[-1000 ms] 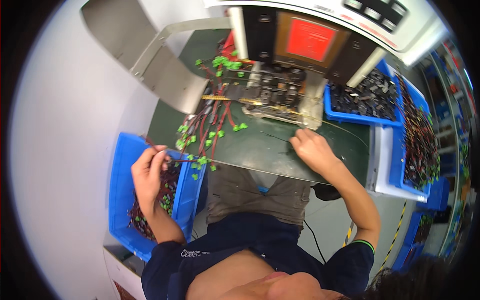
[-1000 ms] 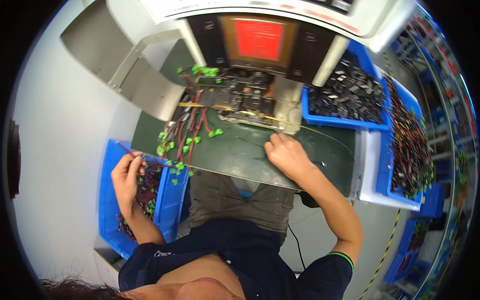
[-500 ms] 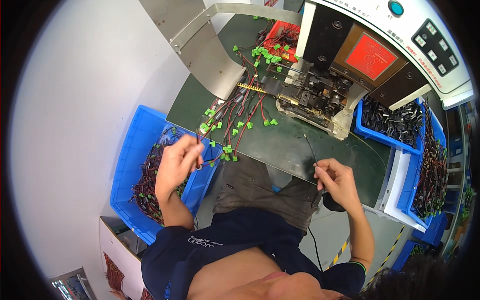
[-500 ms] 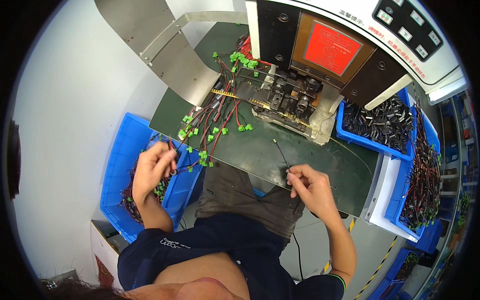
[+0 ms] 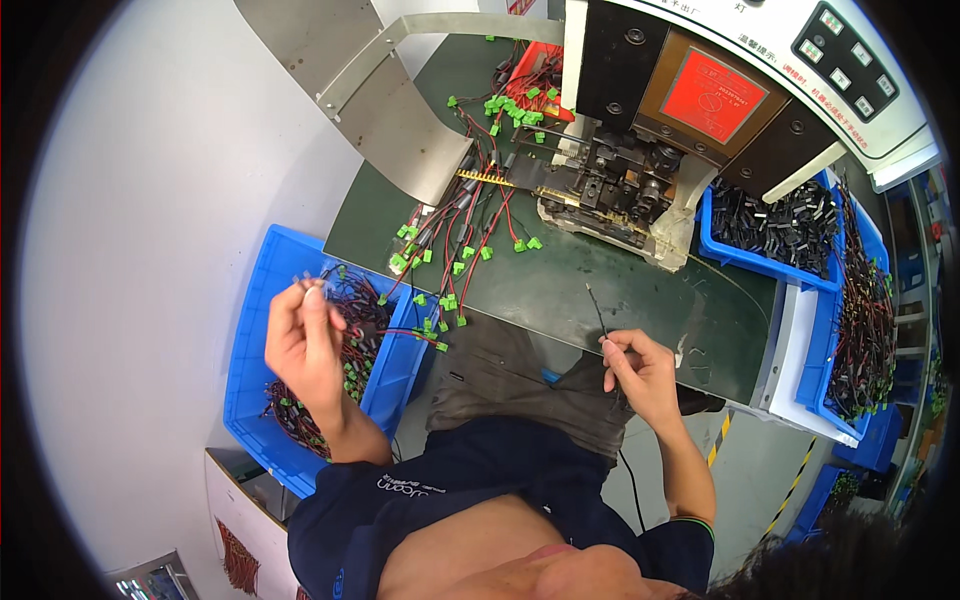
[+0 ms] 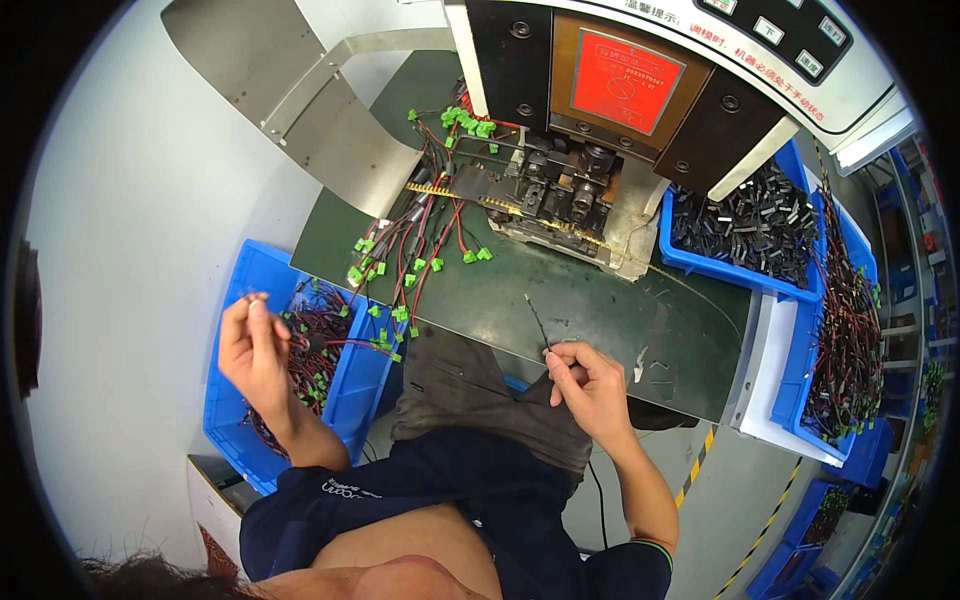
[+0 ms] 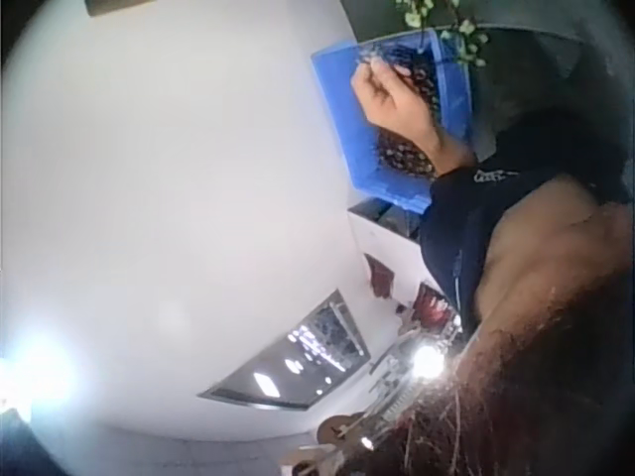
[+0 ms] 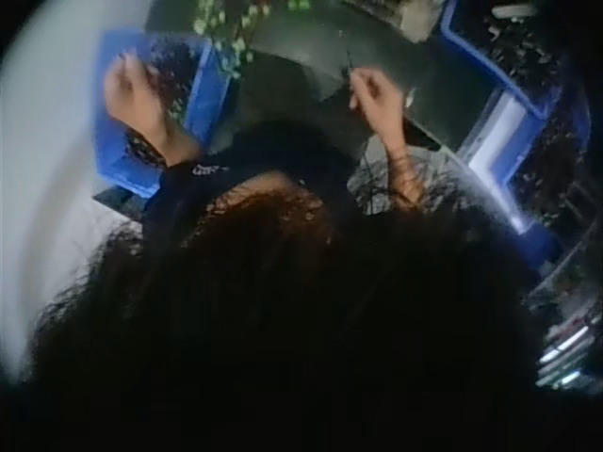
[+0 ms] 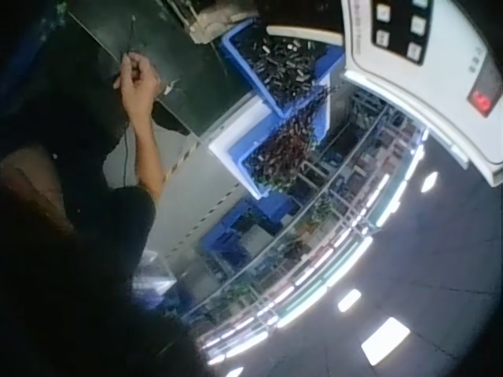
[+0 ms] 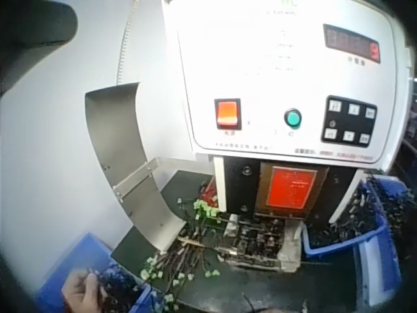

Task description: The person assembles wiring harnesses by crimping connectors onto wires using a specialized wire crimping machine.

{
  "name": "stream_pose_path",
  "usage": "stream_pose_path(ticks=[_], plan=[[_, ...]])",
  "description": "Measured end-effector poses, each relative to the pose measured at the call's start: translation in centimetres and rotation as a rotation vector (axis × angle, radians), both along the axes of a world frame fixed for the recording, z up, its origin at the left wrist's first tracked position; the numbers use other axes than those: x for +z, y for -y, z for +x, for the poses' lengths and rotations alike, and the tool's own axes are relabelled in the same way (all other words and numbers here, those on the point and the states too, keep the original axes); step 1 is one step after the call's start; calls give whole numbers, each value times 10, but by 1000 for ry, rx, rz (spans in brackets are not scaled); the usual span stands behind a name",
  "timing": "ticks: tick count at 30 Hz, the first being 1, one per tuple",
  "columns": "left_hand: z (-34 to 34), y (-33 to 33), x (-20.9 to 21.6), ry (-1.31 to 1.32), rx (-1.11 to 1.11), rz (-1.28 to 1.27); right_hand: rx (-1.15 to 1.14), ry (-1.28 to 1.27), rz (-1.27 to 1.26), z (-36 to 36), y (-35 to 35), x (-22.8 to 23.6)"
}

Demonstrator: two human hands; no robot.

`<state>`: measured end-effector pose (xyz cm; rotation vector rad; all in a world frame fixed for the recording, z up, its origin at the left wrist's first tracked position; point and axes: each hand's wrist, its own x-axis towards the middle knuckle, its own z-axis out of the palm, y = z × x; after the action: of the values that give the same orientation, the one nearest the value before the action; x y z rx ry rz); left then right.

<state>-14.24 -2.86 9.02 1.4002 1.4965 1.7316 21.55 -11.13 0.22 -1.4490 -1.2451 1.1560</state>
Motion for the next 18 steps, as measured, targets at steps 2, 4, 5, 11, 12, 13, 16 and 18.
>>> stream_pose_path(ticks=[2,4,5,11,12,13,16,18], plan=[[-3,15,10,5,-195,-4,5,-31,-4,-2,1,-3],[-16,25,25,119,-697,-39,0,-36,22,-6,2,-5],[-22,19,29,195,-1030,-43,-6,-27,57,-8,2,-6],[36,15,-13,151,-1030,-237,-78,-3,151,-23,-1,-4],[54,14,-25,264,-1000,-403,-82,13,167,-26,-1,-4],[72,12,-37,346,-996,-480,-86,31,185,-29,-1,-3],[109,2,-62,532,-986,-510,-139,92,278,-38,0,-3],[122,-3,-73,521,-984,-405,-170,205,356,-42,1,-2]])
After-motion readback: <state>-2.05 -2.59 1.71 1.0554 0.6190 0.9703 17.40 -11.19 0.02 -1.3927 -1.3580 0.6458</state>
